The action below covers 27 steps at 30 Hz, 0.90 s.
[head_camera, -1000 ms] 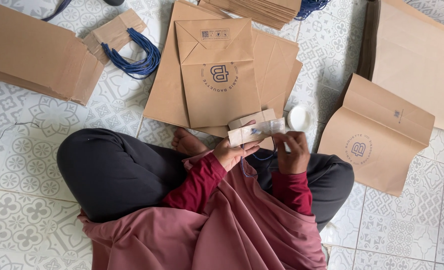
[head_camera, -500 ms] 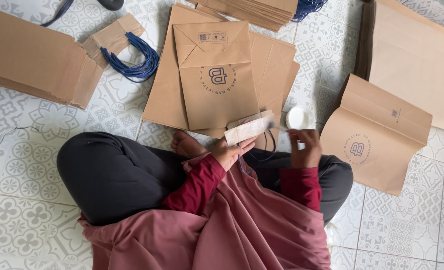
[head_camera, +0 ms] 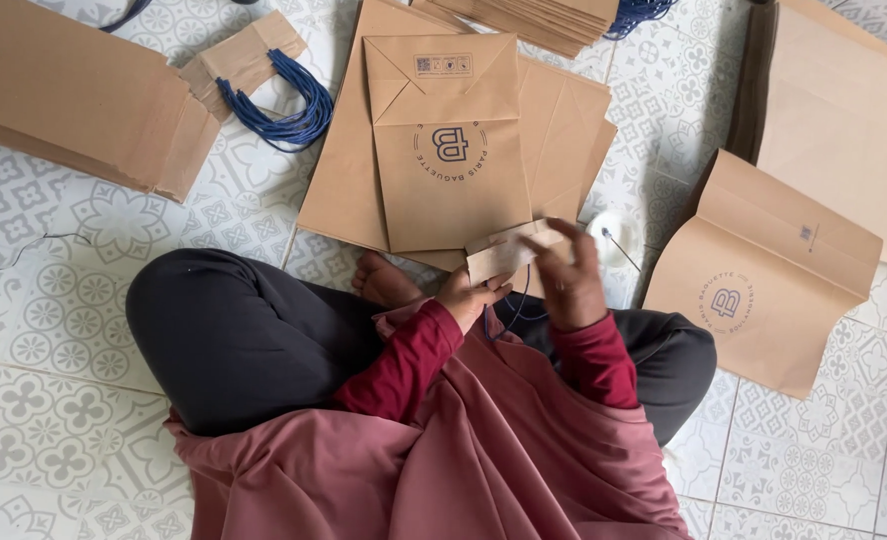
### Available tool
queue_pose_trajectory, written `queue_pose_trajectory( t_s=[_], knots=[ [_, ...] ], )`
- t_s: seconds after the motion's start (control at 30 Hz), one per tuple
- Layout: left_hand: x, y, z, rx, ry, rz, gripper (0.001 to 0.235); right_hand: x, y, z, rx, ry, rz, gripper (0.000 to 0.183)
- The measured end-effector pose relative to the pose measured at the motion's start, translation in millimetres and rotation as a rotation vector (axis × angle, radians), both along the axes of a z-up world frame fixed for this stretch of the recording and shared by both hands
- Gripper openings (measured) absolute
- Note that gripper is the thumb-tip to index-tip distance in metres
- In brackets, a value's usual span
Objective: The person sits on the floor and assembles flat paper bags by inserting blue string handles through slots and securing them with cardboard pieces. They then fold the bags into shape and stack them.
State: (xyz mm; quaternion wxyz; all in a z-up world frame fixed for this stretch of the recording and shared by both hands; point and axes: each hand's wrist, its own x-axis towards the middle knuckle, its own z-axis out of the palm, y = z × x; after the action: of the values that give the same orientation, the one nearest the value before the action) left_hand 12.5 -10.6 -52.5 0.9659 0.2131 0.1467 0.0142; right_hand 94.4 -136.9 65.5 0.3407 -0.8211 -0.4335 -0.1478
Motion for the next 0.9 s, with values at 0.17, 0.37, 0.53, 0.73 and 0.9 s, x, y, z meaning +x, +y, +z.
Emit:
queue_pose_trajectory(
  t_s=[0.17,0.37,0.53,0.73,0.9],
  knots=[
    [-9.6,20.8,79.1,0.122,-0.063,-0.015,0.071,-12.2,55.6,44.6,-0.128,-0.274,0.172,0.032],
    [-9.4,24.5,72.1,0.264,-0.036,-0.040,0.052,-2.6,77.9,58.0,-0.298,-0.395,0.311,0.024],
    [-11.1,16.7,62.6,0.188,-0.006,0.003,0.063,-0.2,82.3,63.7,-0.304,-0.360,0.436,0.011],
    [-14.1,12.2,50.3,-0.075,0.002,-0.057,0.075,12.3,71.8,56.4,-0.260,-0.152,0.466,0.030],
    [-5.8,15.7,39.0,-0.104,0.099,-0.031,0.081,39.1,32.3,63.1,0.031,0.355,0.298,0.036]
  ],
)
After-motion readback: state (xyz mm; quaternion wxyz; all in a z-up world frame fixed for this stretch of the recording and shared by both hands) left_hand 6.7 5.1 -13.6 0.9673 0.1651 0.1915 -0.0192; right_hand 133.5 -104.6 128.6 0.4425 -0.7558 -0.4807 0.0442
